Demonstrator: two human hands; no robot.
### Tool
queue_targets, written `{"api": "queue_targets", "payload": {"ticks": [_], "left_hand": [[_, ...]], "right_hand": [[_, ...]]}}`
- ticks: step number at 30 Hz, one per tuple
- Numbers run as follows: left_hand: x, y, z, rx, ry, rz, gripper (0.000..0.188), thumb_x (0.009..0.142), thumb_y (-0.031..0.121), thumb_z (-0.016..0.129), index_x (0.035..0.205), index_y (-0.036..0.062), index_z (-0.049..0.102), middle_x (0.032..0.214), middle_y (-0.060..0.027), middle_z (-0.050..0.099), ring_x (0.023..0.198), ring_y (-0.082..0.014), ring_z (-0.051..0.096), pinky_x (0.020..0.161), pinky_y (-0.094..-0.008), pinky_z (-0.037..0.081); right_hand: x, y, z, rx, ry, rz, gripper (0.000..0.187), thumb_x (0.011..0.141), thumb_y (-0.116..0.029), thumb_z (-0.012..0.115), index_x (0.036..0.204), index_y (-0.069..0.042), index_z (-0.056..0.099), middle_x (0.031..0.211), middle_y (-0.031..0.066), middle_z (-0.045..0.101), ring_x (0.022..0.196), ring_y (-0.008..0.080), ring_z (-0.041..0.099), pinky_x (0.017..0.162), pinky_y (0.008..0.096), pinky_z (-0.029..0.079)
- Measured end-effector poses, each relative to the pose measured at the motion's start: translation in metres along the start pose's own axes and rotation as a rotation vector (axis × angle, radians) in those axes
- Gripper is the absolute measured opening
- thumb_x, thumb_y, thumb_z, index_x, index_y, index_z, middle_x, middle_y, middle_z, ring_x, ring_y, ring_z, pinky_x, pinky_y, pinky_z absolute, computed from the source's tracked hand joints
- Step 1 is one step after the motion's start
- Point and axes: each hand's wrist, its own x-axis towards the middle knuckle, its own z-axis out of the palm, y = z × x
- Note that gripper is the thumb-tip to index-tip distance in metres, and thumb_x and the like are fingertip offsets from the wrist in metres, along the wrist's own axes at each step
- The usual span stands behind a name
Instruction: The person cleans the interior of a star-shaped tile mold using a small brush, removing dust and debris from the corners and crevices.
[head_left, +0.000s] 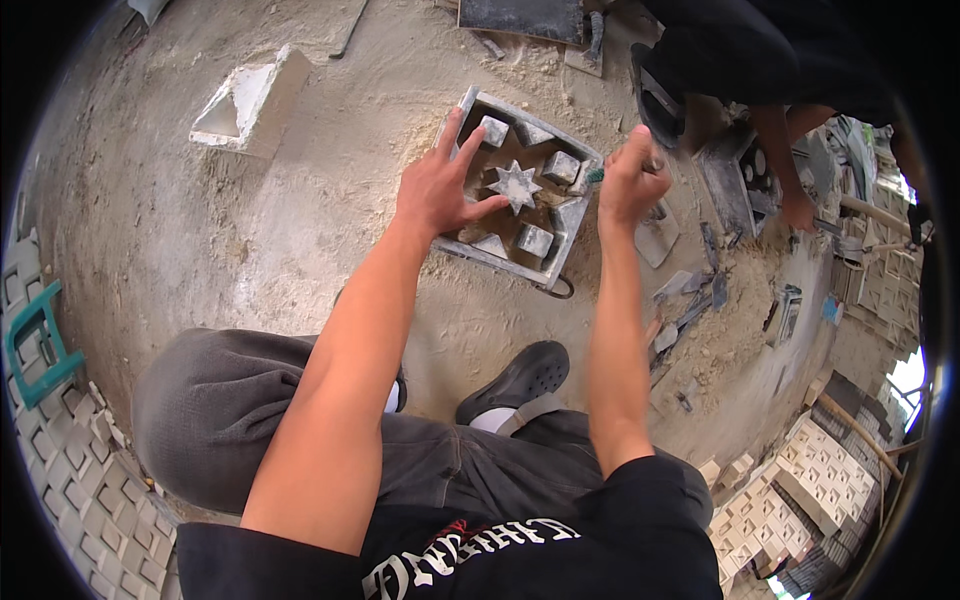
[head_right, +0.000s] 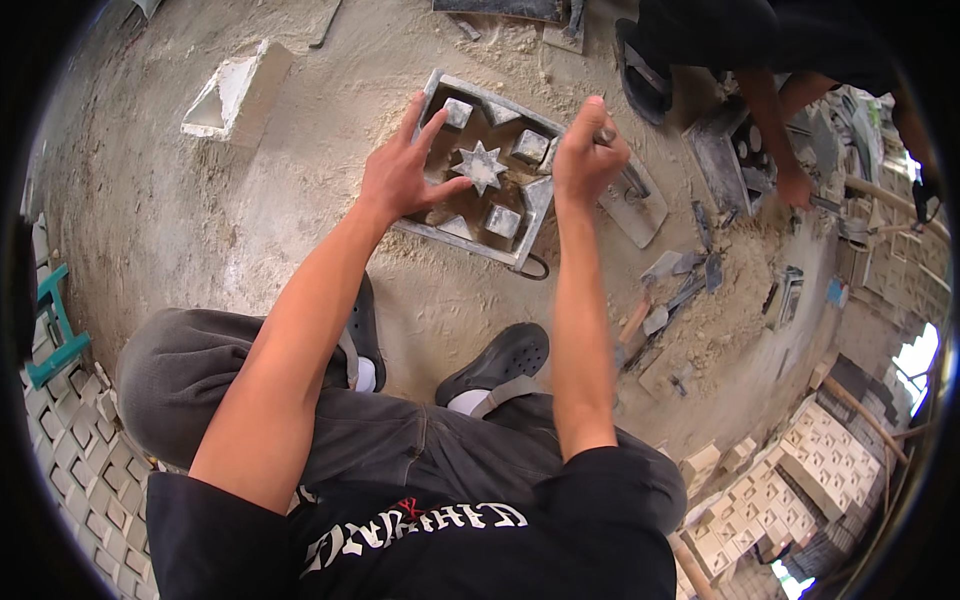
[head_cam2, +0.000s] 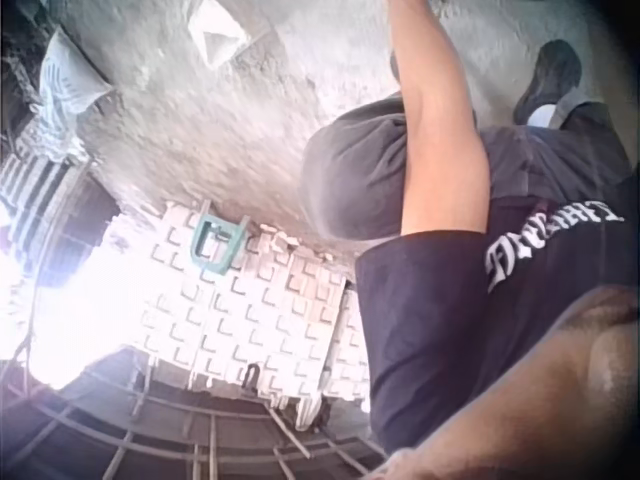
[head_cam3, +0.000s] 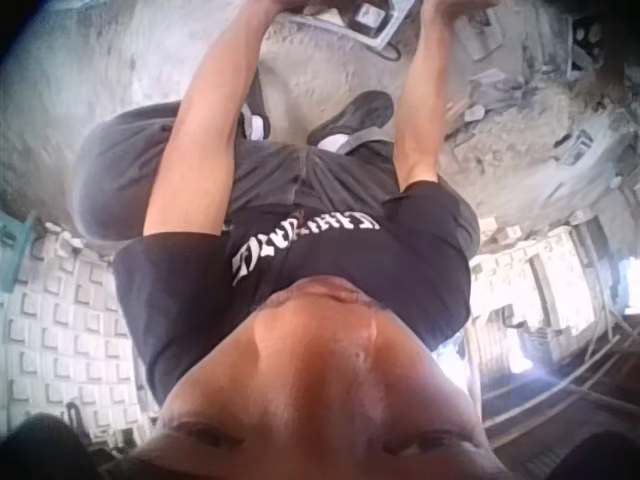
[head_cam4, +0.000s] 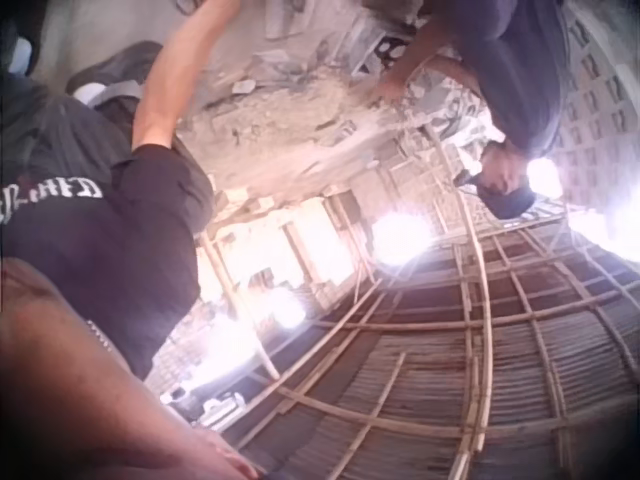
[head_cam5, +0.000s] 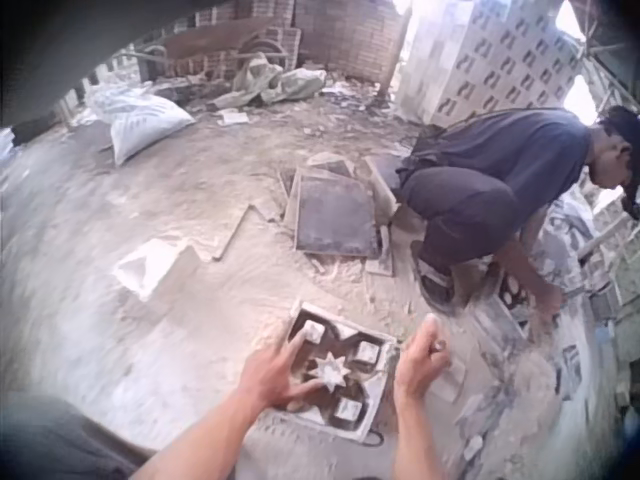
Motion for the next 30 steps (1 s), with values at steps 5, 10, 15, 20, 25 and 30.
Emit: {"api": "queue_targets", "payload": {"ticks": [5, 10, 15, 20, 25, 30], "left_hand": [[-0.002, -0.005, -0.003, 0.024, 0.019, -0.008, 0.097, 0.066, 0.069, 0.072, 0.143, 0.0192, 0.042, 0.155, -0.0152, 0.027, 0.102, -0.0338, 0.065, 0.076, -0.0417, 0.055], [-0.003, -0.002, -0.008, 0.015, -0.058, -0.037, 0.097, 0.068, 0.068, 0.072, 0.144, 0.0173, 0.041, 0.154, -0.0183, 0.029, 0.109, -0.0367, 0.062, 0.079, -0.0412, 0.056], [-0.004, 0.001, -0.002, 0.018, -0.031, -0.016, 0.096, 0.068, 0.069, 0.071, 0.143, 0.0181, 0.042, 0.154, -0.0171, 0.028, 0.106, -0.0355, 0.064, 0.079, -0.0418, 0.056], [0.002, -0.004, -0.004, 0.030, -0.013, -0.001, 0.095, 0.069, 0.067, 0.071, 0.144, 0.0172, 0.041, 0.154, -0.0172, 0.029, 0.111, -0.0365, 0.062, 0.079, -0.0418, 0.056], [-0.004, -0.002, -0.006, 0.022, -0.055, -0.033, 0.096, 0.068, 0.068, 0.071, 0.144, 0.0176, 0.040, 0.154, -0.0174, 0.029, 0.110, -0.0365, 0.062, 0.079, -0.0419, 0.056], [-0.003, 0.001, -0.001, 0.017, -0.026, -0.006, 0.097, 0.068, 0.068, 0.071, 0.144, 0.0172, 0.040, 0.154, -0.0176, 0.029, 0.109, -0.0364, 0.062, 0.078, -0.0416, 0.056]], "right_hand": [[-0.001, -0.028, -0.009, 0.270, 0.036, 0.079, 0.052, 0.097, -0.030, 0.053, 0.053, -0.005, 0.043, 0.050, -0.0031, 0.041, 0.049, 0.0062, 0.038, 0.046, 0.0295, 0.027], [0.002, -0.018, -0.003, 0.178, 0.019, 0.076, 0.052, 0.096, -0.033, 0.055, 0.053, -0.010, 0.038, 0.050, -0.0024, 0.040, 0.047, 0.0058, 0.038, 0.044, 0.0259, 0.027], [0.002, -0.014, -0.006, 0.266, 0.051, 0.102, 0.049, 0.095, -0.027, 0.054, 0.052, -0.009, 0.040, 0.048, -0.0012, 0.041, 0.044, 0.0080, 0.039, 0.043, 0.0266, 0.030], [0.012, -0.030, -0.016, 0.395, 0.129, 0.123, 0.045, 0.093, -0.023, 0.055, 0.053, -0.009, 0.041, 0.048, -0.0006, 0.040, 0.044, 0.0085, 0.040, 0.043, 0.0273, 0.031], [0.011, -0.018, -0.005, 0.290, 0.082, 0.178, 0.047, 0.092, -0.028, 0.059, 0.053, -0.009, 0.042, 0.050, 0.0001, 0.045, 0.047, 0.0090, 0.043, 0.045, 0.0268, 0.034], [0.004, -0.003, 0.003, 0.038, 0.137, 0.076, 0.048, 0.093, -0.028, 0.058, 0.053, -0.003, 0.045, 0.051, -0.0027, 0.044, 0.051, 0.0063, 0.039, 0.049, 0.0272, 0.031]]}}
